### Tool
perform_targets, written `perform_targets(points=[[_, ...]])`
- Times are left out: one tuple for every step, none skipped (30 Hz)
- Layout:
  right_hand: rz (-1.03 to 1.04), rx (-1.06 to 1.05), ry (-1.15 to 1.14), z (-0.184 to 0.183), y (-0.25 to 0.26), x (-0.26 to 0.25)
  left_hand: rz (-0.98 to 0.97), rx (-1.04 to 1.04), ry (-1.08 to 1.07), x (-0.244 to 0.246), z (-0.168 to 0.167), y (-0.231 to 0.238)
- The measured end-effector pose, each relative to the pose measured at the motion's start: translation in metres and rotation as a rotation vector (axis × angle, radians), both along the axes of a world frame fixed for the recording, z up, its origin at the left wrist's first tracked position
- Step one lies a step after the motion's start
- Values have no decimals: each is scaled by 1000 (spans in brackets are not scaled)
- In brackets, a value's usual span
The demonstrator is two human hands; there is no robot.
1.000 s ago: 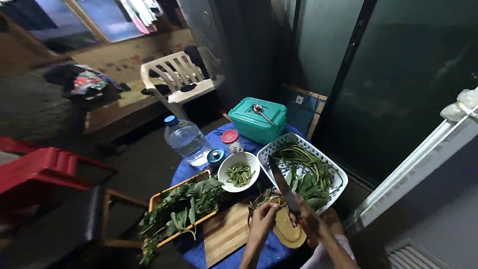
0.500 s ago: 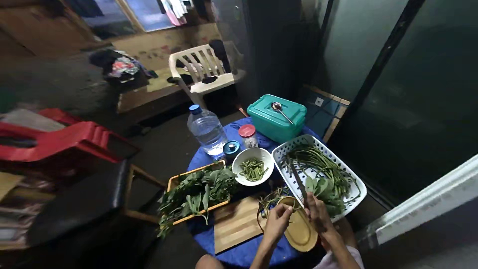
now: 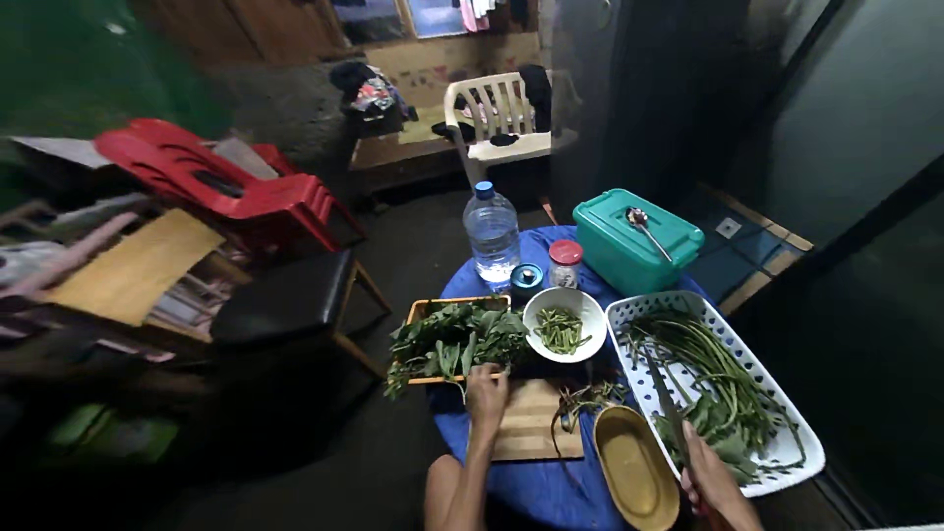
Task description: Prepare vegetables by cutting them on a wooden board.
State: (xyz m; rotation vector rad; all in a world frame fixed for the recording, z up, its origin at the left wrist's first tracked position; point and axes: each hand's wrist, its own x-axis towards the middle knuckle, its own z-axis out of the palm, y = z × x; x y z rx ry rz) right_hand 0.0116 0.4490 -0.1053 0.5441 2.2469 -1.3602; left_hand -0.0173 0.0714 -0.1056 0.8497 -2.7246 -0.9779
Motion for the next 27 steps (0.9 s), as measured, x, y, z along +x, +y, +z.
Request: perform_targets(points=[[-26,-41,-64,0,0,3,72,-41,-39,5,-3,-19],[-43,-64,-106,0,-1,5,126,-67,-76,11,-8,-35],[-57,-75,-125,1,-2,7,163,-71,-117,16,-13,-49],[-65,-87,-130,2,-3,9,179,-58,-154,21,-18,-59],[-74,-104,-118,3,-4,11,180,-34,-178,25,-21,-67],[-84,-130,-86,4,-5,13,176,-8,-185,27,-22,-71],[-89,-156,-44,6,-6,14,170,6,-179,30,-22,-74],[-81,-178,4,9,-8,16,166,7,-158,31,-20,-74],[-71,-198,45,12,-10,16,164,-4,-116,33,-19,-74],[-76,-216,77,15,-14,17,157,-11,-77,34,-18,-74],[-95,-243,101,19,-18,18,145,-15,-47,34,-18,-73],[-113,-276,115,23,-23,18,135,-20,-43,34,-19,-73],[-125,-310,122,25,-28,19,131,-16,-73,33,-19,-73],[-125,-340,128,28,-33,20,132,2,-115,32,-20,-72],[-115,-365,134,32,-39,22,141,19,-152,30,-22,-70],[-102,-392,143,35,-43,24,154,22,-176,27,-23,-67],[-85,-414,155,38,-46,26,170,16,-184,25,-26,-63],[-74,-426,165,40,-49,29,189,8,-171,23,-29,-59],[-73,-436,175,41,-51,32,207,-3,-136,23,-33,-57],[-73,-442,179,41,-52,34,219,-14,-90,23,-38,-58],[-74,-449,179,39,-53,35,224,-26,-43,24,-43,-60],[-67,-457,180,37,-52,37,219,-36,4,25,-46,-62],[-67,-462,179,35,-51,38,209,-50,25,25,-46,-64],[-64,-467,180,33,-49,39,200,-72,24,24,-43,-66],[-62,-469,178,31,-48,40,192,-91,14,23,-41,-67],[-62,-472,175,29,-47,41,182,-106,-2,22,-39,-68],[-59,-474,175,28,-46,43,174,-121,-22,21,-37,-69]])
